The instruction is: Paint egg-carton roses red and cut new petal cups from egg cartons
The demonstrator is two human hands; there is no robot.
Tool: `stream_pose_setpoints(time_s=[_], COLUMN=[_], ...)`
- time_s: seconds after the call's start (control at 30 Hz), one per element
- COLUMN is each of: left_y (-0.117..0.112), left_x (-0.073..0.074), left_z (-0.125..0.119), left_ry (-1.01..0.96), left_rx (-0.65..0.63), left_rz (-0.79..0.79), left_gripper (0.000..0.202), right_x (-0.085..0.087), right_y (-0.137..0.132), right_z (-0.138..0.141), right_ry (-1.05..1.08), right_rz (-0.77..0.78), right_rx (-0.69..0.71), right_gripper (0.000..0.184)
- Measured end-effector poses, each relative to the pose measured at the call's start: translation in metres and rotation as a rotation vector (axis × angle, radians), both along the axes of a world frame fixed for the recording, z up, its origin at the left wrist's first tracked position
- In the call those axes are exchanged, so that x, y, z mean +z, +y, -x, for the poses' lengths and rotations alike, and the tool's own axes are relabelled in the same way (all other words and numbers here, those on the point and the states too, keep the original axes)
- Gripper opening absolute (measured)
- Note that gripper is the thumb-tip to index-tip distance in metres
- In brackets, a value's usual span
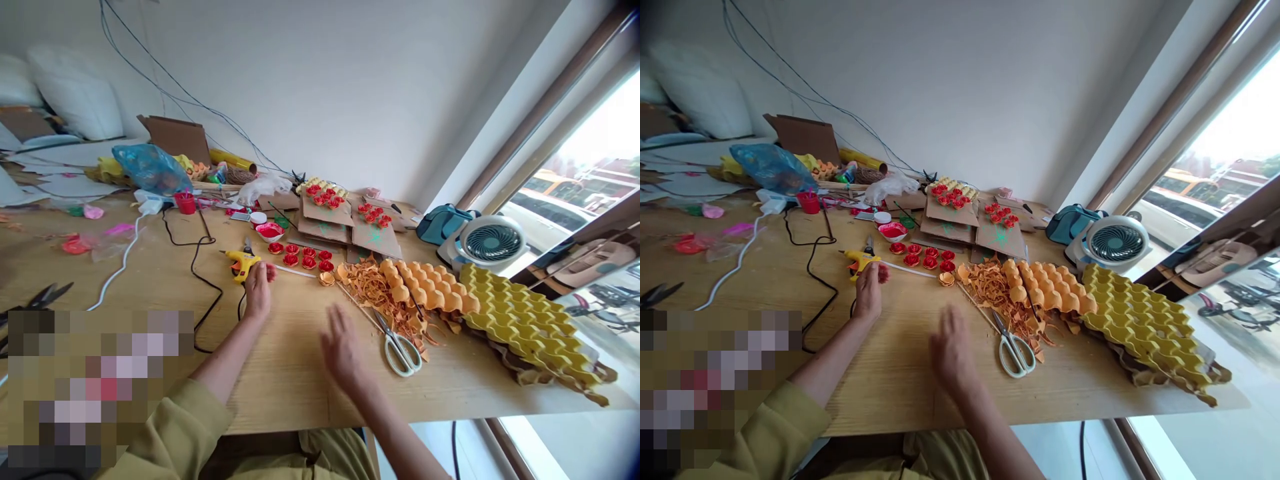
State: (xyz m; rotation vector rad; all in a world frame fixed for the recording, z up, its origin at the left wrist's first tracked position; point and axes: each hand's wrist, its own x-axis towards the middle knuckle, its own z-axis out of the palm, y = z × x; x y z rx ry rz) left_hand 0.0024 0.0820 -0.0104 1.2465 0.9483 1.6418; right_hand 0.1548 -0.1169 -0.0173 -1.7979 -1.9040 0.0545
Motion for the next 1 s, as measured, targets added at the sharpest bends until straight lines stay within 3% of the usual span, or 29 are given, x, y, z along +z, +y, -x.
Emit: stream_pose_setpoints(time_s=[0.03, 0.1, 0.13, 0.23, 0.27, 0.33, 0.4, 0.47, 0.57, 0.7, 0.77, 0.87, 1.0], left_y=[-0.001, -0.005, -0.007, -0.012, -0.014, -0.016, -0.019, -0.021, -0.024, -0.029, -0.032, -0.036, -0.042], left_x=[-0.001, -0.003, -0.004, -0.003, -0.003, -0.002, -0.001, 0.0, 0.001, 0.002, 0.002, 0.0, -0.003], left_z=[-0.001, -0.004, -0.005, -0.007, -0.008, -0.01, -0.01, -0.01, -0.01, -0.01, -0.01, -0.013, -0.018], left_ry=[0.009, 0.032, 0.044, 0.077, 0.087, 0.11, 0.138, 0.165, 0.205, 0.281, 0.32, 0.417, 0.484], left_rx=[-0.013, -0.042, -0.056, -0.096, -0.11, -0.137, -0.159, -0.171, -0.192, -0.25, -0.272, -0.306, -0.371], left_rz=[0.006, 0.015, 0.019, 0.024, 0.025, 0.024, 0.019, 0.015, 0.005, -0.022, -0.046, -0.124, -0.14], left_gripper=[0.054, 0.055, 0.055, 0.055, 0.054, 0.05, 0.045, 0.04, 0.04, 0.045, 0.033, 0.02, 0.021], right_x=[-0.002, -0.005, -0.006, -0.004, -0.003, -0.002, 0.0, 0.006, 0.019, 0.026, 0.02, 0.01, 0.011], right_y=[-0.005, -0.011, -0.013, -0.013, -0.013, -0.012, -0.009, 0.004, 0.039, 0.089, 0.106, 0.118, 0.108], right_z=[0.005, 0.009, 0.007, -0.016, -0.023, -0.032, -0.036, -0.041, -0.057, -0.068, -0.067, -0.067, -0.061], right_ry=[-0.006, -0.03, -0.021, 0.01, 0.013, 0.009, -0.075, -0.116, -0.121, -0.172, -0.207, -0.253, -0.291], right_rz=[0.009, 0.067, 0.075, -0.047, -0.064, -0.081, -0.052, -0.082, -0.113, -0.117, -0.112, -0.1, -0.126], right_rx=[0.099, 0.466, 0.503, 0.093, 0.044, 0.042, 0.217, 0.116, -0.051, -0.083, -0.113, -0.134, -0.092], right_gripper=[0.056, 0.06, 0.054, 0.04, 0.041, 0.041, 0.033, 0.026, 0.037, 0.023, 0.024, 0.012, 0.022])
